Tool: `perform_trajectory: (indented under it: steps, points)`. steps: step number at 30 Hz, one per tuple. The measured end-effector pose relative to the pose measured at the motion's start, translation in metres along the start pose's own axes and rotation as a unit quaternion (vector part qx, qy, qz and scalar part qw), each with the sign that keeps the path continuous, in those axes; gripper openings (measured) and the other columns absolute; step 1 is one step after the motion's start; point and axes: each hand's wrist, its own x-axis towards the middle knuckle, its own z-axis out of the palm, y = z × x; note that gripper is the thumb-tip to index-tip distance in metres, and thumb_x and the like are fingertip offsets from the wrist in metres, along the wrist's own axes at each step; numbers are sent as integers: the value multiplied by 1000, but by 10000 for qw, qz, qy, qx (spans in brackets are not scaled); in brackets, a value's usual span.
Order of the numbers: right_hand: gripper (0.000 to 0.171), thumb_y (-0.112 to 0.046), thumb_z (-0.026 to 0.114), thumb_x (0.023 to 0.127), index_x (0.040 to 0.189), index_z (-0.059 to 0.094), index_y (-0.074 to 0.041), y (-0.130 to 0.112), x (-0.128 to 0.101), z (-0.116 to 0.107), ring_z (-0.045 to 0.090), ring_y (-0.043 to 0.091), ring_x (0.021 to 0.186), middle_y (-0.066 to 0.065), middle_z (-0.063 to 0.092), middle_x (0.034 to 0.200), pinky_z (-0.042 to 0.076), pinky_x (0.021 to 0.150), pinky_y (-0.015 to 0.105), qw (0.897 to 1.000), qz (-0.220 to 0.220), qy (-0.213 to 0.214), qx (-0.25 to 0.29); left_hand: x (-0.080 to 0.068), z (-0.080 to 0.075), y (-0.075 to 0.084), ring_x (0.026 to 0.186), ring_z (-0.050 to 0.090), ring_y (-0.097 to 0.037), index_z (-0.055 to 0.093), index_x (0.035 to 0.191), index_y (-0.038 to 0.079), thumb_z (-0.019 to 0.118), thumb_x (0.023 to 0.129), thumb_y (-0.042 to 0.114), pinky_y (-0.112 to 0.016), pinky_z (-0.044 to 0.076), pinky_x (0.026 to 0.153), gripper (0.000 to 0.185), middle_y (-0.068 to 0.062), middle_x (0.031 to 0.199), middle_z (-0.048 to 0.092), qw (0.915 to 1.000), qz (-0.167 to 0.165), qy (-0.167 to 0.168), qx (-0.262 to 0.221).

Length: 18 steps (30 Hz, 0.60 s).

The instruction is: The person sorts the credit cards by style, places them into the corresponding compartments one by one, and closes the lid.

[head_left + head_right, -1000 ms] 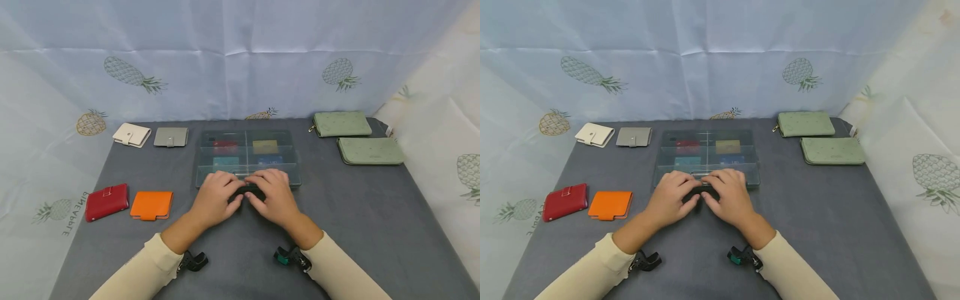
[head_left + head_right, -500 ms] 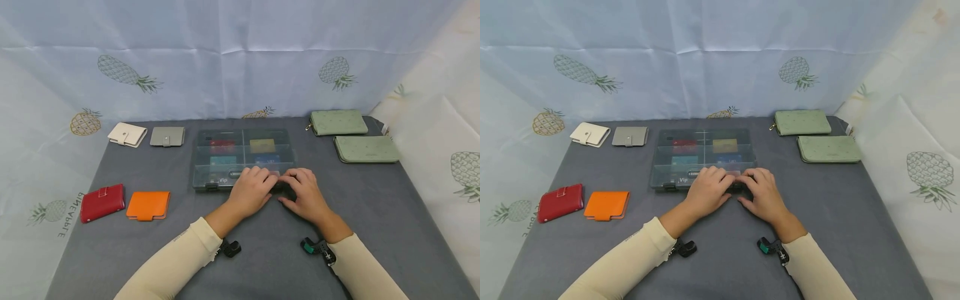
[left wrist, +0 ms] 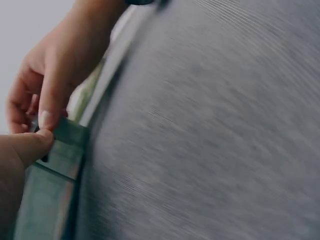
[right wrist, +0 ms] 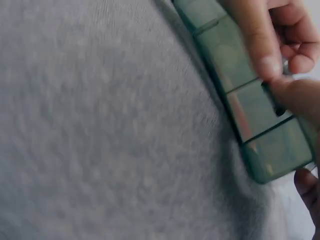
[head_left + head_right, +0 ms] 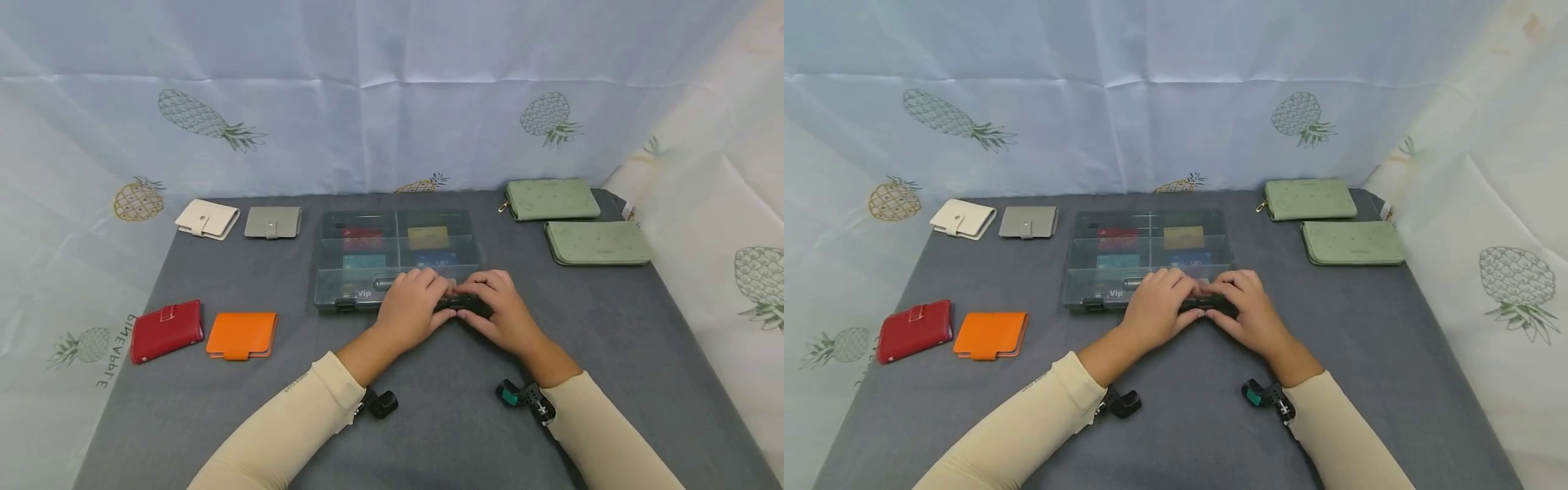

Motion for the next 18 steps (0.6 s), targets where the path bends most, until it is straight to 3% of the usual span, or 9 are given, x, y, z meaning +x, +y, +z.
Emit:
perform_trajectory:
  steps: [5,13,18]
  points:
    - [38,2,89,81,116,80,-10,1,3,-2,57,29,103,10,69,117,43,92,45,9996,152,217,117,5,-5,2,82,56,-12,70,104,21,83,95,43,-33,48,73,27,5,95,62,9973,-455,-25,-577]
    - [29,1,89,81,108,82,-7,-3,3,-3,58,27,98,9,72,112,44,82,36,9981,414,457,58,8,-2,6,82,58,-13,71,101,21,86,93,38,-34,50,73,24,4,93,63,9957,-470,184,-775]
    - [30,-8,90,83,111,80,-8,-14,6,-12,57,25,100,6,71,115,46,80,38,9977,657,69,-149,7,-9,2,90,60,-14,73,108,19,84,95,38,-36,52,83,26,4,100,65,9909,-511,-306,-1205]
